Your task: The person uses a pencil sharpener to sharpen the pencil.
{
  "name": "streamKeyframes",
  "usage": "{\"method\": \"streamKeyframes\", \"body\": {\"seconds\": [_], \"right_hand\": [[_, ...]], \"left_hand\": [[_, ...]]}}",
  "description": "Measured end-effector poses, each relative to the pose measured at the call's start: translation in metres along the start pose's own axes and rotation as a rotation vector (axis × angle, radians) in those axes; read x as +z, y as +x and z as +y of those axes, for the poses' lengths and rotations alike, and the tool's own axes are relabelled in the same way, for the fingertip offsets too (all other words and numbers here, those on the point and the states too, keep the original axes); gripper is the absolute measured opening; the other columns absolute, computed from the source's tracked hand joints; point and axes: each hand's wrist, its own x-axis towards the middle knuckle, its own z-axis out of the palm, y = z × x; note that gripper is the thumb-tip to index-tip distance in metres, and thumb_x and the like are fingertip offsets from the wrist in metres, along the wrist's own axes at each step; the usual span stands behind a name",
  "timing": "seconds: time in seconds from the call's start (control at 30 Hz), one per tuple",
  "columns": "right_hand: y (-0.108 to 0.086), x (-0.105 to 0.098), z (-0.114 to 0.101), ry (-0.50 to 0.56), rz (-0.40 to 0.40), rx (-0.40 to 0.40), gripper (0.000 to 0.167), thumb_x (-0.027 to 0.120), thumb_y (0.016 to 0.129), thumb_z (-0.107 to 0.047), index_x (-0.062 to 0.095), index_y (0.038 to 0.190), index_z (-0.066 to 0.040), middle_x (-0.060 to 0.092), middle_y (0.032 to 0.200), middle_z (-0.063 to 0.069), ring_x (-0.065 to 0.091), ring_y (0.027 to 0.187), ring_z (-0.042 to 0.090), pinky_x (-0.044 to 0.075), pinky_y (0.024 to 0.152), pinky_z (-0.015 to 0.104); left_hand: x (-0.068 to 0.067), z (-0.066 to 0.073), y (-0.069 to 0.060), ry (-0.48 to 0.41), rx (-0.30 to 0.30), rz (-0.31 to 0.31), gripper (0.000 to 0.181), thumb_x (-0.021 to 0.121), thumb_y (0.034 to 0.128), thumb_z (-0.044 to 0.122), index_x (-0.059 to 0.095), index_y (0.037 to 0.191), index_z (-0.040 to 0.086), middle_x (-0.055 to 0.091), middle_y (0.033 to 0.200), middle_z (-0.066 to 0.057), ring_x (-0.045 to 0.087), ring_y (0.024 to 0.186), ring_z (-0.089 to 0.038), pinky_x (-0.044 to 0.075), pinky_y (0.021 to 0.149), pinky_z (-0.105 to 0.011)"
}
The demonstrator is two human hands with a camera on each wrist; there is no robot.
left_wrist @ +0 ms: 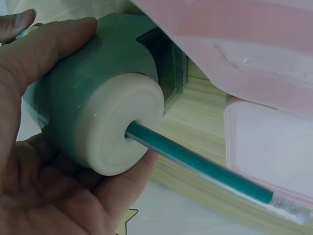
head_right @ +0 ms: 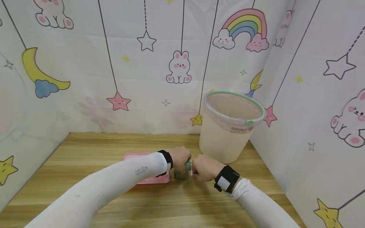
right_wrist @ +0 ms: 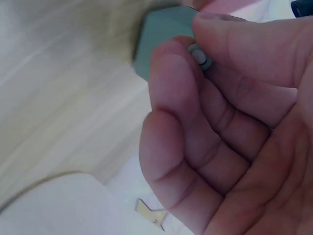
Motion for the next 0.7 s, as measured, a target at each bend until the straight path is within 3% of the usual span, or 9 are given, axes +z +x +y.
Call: {"method": "streamKeyframes", "body": {"seconds": [0.2,0.43,0.7], "right_hand": [[-0.003,-0.006,0.001,-0.025,0.014,-0.003,0.053,0.088,0.091,-0.009,0.05,0.057,-0.023,0.028,0.058,-0.021,0.023,0.051,-0.008,0.019,0.051,0.014],[-0.003,-0.013,0.005,0.008,0.011,0.008,0.046,0.087,0.092,-0.009,0.058,0.059,-0.022,0.032,0.058,-0.021,0.025,0.051,-0.009,0.022,0.051,0.014],[0.001,-0.02,0.012,0.065,0.008,0.006,0.037,0.087,0.095,-0.01,0.069,0.063,-0.017,0.04,0.059,-0.021,0.03,0.051,-0.01,0.025,0.05,0.013]], "left_hand": [[-0.005,0.005,-0.01,0.0,0.001,0.014,0.045,0.104,0.0779,0.024,0.076,0.112,0.015,0.077,0.102,0.005,0.064,0.081,-0.009,0.058,0.073,-0.026],[-0.003,0.007,-0.01,-0.013,-0.014,0.007,0.038,0.104,0.0772,0.021,0.072,0.098,0.018,0.073,0.092,0.008,0.062,0.075,-0.008,0.056,0.067,-0.026],[-0.007,0.008,-0.013,0.012,-0.021,0.014,0.041,0.105,0.0762,0.025,0.075,0.103,0.018,0.076,0.096,0.008,0.065,0.078,-0.008,0.059,0.072,-0.026]]}}
